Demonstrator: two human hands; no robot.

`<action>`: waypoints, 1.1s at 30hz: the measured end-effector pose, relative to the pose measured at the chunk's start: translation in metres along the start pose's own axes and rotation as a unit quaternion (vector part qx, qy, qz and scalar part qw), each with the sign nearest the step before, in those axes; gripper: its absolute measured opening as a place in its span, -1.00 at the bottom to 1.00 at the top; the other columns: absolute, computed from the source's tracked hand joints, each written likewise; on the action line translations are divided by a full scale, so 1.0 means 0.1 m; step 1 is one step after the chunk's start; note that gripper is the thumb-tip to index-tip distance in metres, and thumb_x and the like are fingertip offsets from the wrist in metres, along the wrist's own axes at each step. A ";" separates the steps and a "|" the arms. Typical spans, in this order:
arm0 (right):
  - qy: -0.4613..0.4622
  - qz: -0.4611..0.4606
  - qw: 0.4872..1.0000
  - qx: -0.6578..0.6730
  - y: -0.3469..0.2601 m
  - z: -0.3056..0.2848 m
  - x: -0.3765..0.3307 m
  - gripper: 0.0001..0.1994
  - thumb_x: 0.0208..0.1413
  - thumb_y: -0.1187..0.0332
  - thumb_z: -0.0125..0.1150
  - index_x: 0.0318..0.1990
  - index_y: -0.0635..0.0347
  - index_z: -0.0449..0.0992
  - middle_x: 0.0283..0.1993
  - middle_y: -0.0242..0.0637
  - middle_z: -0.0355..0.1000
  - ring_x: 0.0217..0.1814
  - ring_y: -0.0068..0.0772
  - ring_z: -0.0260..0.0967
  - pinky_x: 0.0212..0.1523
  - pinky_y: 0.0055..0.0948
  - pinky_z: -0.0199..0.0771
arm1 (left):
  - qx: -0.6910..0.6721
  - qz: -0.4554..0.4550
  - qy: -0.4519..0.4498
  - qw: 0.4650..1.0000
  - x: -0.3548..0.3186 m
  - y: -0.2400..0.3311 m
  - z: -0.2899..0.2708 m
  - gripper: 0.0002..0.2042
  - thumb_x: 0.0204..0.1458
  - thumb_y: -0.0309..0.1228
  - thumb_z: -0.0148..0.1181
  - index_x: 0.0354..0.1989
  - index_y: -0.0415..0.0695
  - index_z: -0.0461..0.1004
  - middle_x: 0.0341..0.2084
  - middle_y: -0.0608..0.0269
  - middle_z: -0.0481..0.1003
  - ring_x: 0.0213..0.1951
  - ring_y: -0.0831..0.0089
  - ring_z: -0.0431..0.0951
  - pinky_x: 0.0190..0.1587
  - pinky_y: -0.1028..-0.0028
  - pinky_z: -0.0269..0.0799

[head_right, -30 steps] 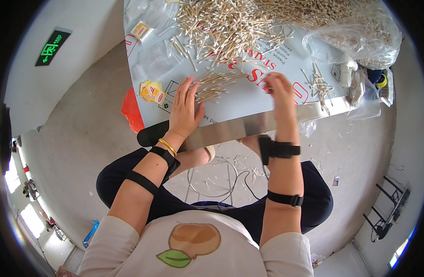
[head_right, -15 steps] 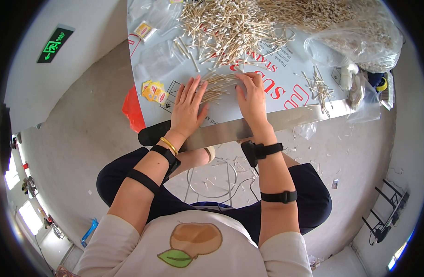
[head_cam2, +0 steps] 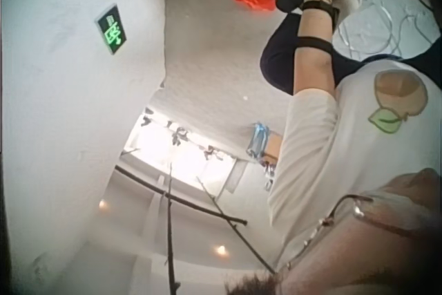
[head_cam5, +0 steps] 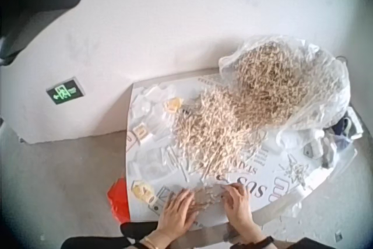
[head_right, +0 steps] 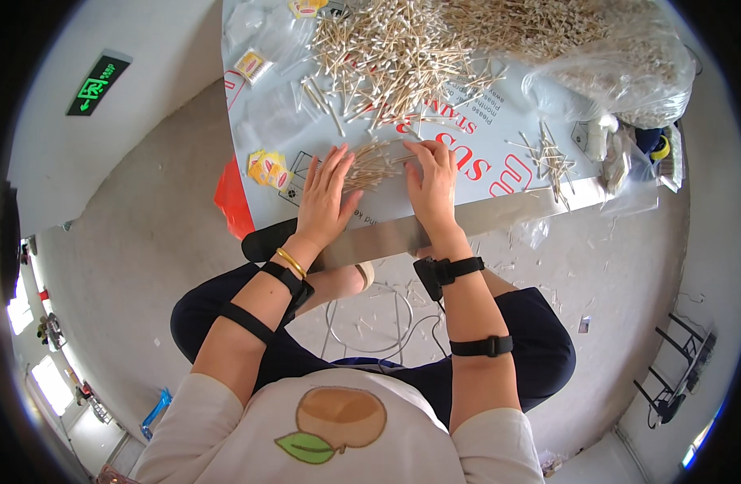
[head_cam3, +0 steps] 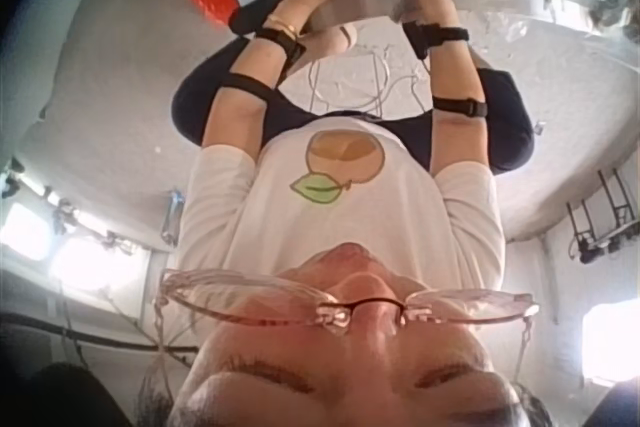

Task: Packing cotton swabs into individual plastic bags.

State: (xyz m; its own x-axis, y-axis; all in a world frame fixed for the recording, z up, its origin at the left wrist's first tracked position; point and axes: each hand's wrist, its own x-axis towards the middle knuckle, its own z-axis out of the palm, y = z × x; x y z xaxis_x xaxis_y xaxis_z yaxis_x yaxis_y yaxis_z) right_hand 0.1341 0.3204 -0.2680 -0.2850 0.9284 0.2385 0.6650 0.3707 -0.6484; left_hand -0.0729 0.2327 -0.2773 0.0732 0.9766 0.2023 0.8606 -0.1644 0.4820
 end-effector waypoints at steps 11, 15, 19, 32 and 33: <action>-0.025 0.018 0.998 -0.047 0.05 0.09 0.17 -0.88 0.01 0.35 0.43 -0.27 0.01 0.64 -0.16 -0.34 0.42 0.03 -0.15 0.33 0.04 -0.15 0.30 | 0.015 0.029 0.000 0.999 0.25 0.02 0.12 -0.44 0.22 -0.36 0.21 0.41 -0.06 0.30 0.40 0.21 0.29 0.45 0.14 0.23 0.52 -0.07 -0.04; -0.005 0.061 0.997 -0.040 0.14 -0.08 0.27 -0.95 0.06 0.39 0.37 -0.32 0.04 0.62 -0.24 -0.34 0.48 -0.08 -0.20 0.39 0.02 -0.15 0.31 | 0.027 0.037 -0.017 0.999 0.23 0.00 0.09 -0.44 0.19 -0.47 0.18 0.41 0.00 0.31 0.41 0.25 0.30 0.46 0.17 0.22 0.54 -0.07 -0.05; -0.040 0.072 0.996 0.019 0.17 -0.15 0.41 -0.97 0.09 0.42 0.33 -0.31 0.10 0.62 -0.27 -0.31 0.52 -0.14 -0.20 0.42 -0.02 -0.16 0.37 | 0.024 0.035 -0.016 0.999 0.21 -0.02 0.10 -0.36 0.10 -0.55 0.17 0.42 0.00 0.30 0.43 0.25 0.28 0.47 0.20 0.22 0.54 -0.05 -0.04; -0.085 0.019 0.993 0.078 0.03 0.06 0.54 -0.88 0.10 0.52 0.27 -0.22 0.14 0.66 -0.23 -0.23 0.55 -0.09 -0.11 0.46 -0.05 -0.16 0.50 | 0.050 0.063 -0.063 0.995 0.05 0.01 -0.09 -0.42 0.20 -0.46 0.13 0.43 -0.19 0.25 0.43 0.23 0.24 0.49 0.23 0.18 0.53 -0.04 -0.04; -0.084 0.026 0.992 0.089 -0.01 0.07 0.54 -0.86 0.10 0.54 0.27 -0.20 0.14 0.67 -0.24 -0.23 0.54 -0.09 -0.10 0.47 -0.04 -0.16 0.50 | 0.052 0.061 -0.063 0.995 0.03 -0.02 -0.11 -0.42 0.20 -0.46 0.13 0.43 -0.19 0.25 0.43 0.23 0.24 0.49 0.23 0.18 0.53 -0.04 -0.04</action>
State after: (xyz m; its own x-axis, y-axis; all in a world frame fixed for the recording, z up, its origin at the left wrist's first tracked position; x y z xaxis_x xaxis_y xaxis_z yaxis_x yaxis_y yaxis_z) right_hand 0.1134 0.3700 -0.2593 -0.3747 0.9231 0.0864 0.5533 0.2974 -0.7780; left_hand -0.0795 0.2346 -0.2685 0.2384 0.9607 0.1418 0.8882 -0.2748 0.3683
